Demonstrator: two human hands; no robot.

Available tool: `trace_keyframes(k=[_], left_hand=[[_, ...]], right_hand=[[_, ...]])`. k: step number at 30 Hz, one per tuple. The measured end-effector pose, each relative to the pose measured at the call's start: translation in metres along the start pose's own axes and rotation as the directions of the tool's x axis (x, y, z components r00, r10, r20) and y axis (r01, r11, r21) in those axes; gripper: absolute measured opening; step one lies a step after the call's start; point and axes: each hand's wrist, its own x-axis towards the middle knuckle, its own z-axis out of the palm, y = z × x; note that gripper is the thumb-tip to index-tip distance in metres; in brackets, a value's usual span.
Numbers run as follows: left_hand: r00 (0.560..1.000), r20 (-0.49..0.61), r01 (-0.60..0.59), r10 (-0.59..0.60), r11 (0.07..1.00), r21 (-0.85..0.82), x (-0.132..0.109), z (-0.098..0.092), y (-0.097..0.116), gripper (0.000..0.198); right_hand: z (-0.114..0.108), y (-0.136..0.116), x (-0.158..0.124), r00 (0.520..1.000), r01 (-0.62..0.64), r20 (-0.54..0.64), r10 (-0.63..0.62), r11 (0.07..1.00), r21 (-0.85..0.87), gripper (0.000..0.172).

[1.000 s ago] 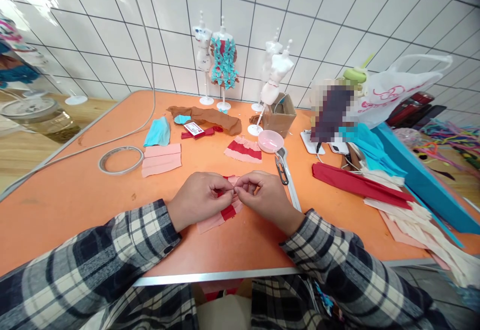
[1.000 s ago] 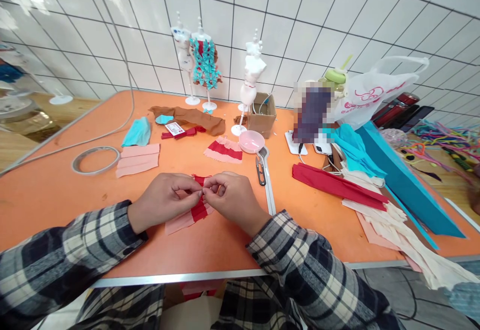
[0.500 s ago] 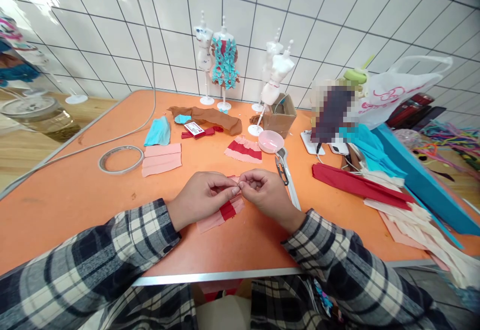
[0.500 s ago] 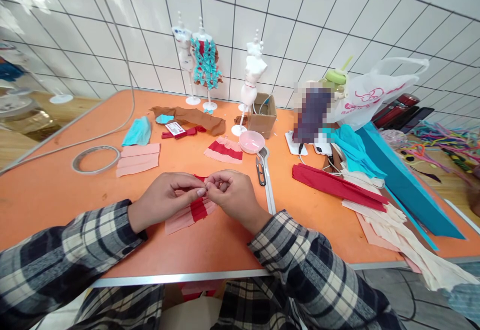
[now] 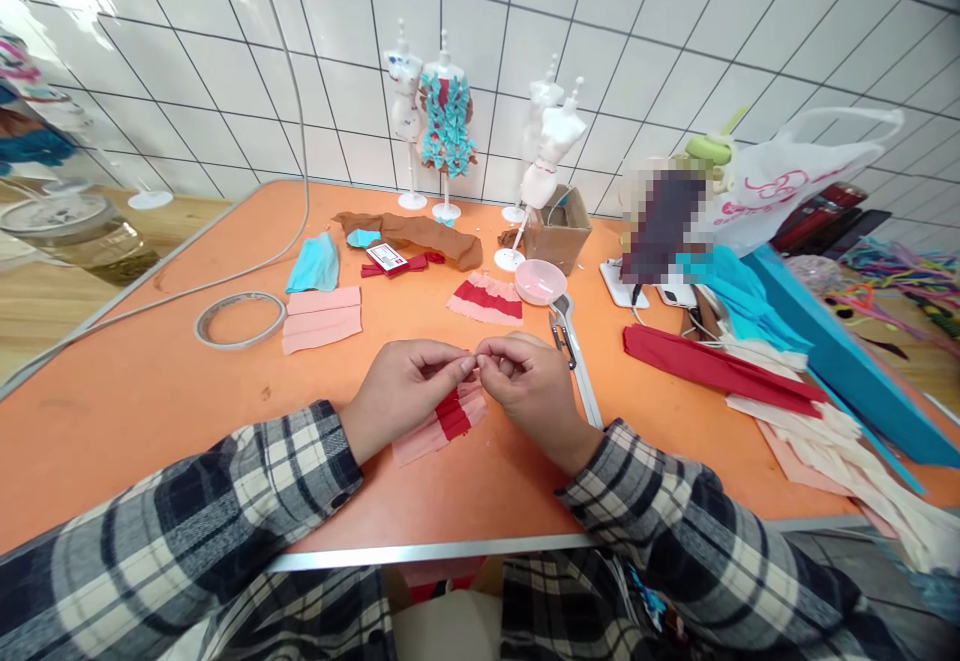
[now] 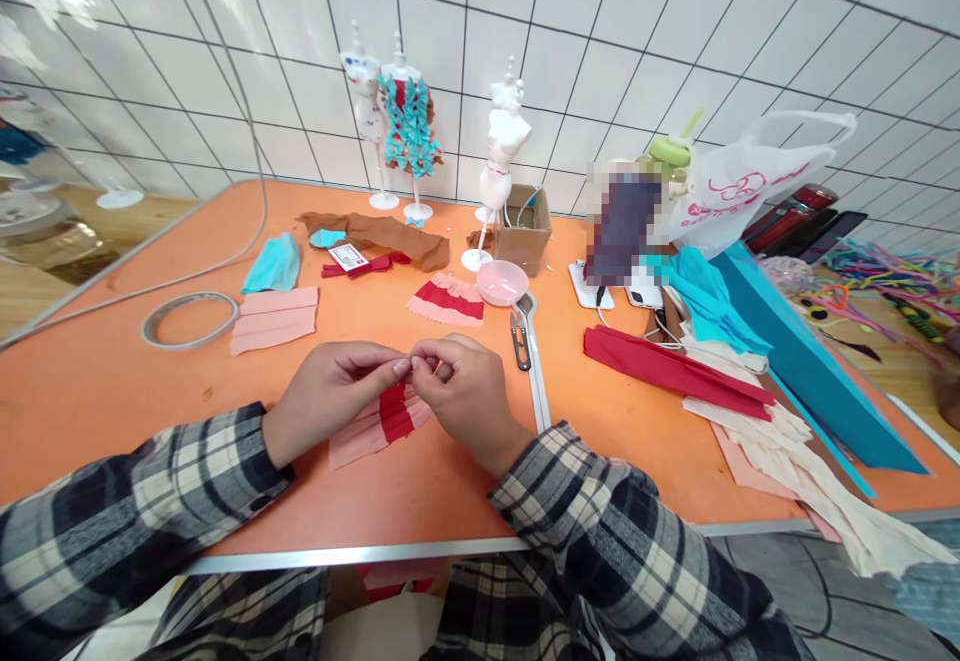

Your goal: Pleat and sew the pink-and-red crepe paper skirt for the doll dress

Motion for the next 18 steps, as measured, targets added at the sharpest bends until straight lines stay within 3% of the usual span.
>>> trace_keyframes(k=[6, 10, 14, 18], left_hand=[[0.997, -0.069, 0.023, -0.017, 0.997, 0.08, 0.0025, 0.0059, 0.0029, 0.025], [0.998, -0.064, 0.012, -0.009, 0.998, 0.054, 0.0041, 0.0066, 0.0017, 0.024], [0.998, -0.052, -0.016, 0.017, 1.0, 0.016, 0.0053, 0.0042, -0.0015, 0.023], [0.999, -0.034, -0.02, 0.02, 1.0, 0.004, 0.006, 0.0005, -0.0004, 0.023]], right_hand=[[0.0032, -0.0019, 0.0009, 0.999, 0.029, -0.02, -0.03, 0.998, -0.054, 0.01], [0.0081, -0.0023, 0.0037, 0.99, -0.144, 0.01, 0.144, 0.984, 0.106, 0.004], [0.0097, -0.0016, 0.0066, 0.901, -0.433, 0.205, 0.382, 0.81, 0.396, 0.01], [0.0089, 0.0021, 0.0094, 0.855, -0.516, 0.296, 0.425, 0.639, 0.571, 0.019]])
